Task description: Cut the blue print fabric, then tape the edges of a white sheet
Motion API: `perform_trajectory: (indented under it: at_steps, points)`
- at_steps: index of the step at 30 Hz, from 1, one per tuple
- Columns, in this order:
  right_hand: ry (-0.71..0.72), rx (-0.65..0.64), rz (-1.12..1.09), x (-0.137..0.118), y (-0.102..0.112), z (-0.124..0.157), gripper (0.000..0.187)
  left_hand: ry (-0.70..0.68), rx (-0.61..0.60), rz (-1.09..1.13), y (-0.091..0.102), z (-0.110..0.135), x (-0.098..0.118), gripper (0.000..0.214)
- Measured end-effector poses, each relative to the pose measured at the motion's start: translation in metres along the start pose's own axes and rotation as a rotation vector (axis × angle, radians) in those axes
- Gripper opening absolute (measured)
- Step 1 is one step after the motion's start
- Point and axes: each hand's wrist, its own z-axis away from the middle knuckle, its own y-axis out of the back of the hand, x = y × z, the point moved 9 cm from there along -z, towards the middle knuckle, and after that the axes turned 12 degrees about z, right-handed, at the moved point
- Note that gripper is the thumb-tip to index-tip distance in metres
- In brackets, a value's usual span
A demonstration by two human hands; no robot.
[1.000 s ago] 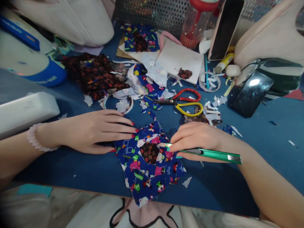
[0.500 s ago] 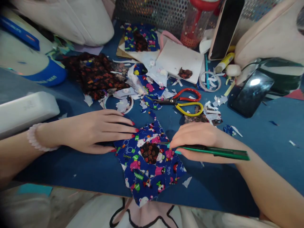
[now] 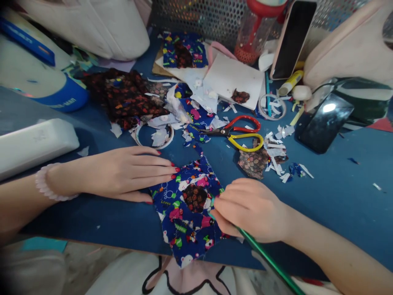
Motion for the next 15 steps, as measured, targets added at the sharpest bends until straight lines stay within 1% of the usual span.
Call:
perform_trajectory:
  at_steps: [4,8,12,15]
  points:
    - [0.088,0.052,0.096,-0.014,-0.002,0.009,0.009,0.009,-0.003,0.001,-0.001,0.000,-0.001,0.041]
    - [0.155,0.067,0.148,-0.024,-0.006,0.015,0.006,0.022,-0.024,0.019,-0.003,0.000,-0.002,0.041]
    - [0.176,0.092,0.137,-0.025,-0.005,0.016,0.005,0.049,-0.027,0.054,-0.003,0.001,-0.004,0.041]
    - [0.182,0.079,0.132,-0.024,-0.005,0.016,0.006,0.056,-0.035,0.060,-0.003,0.001,-0.005,0.041]
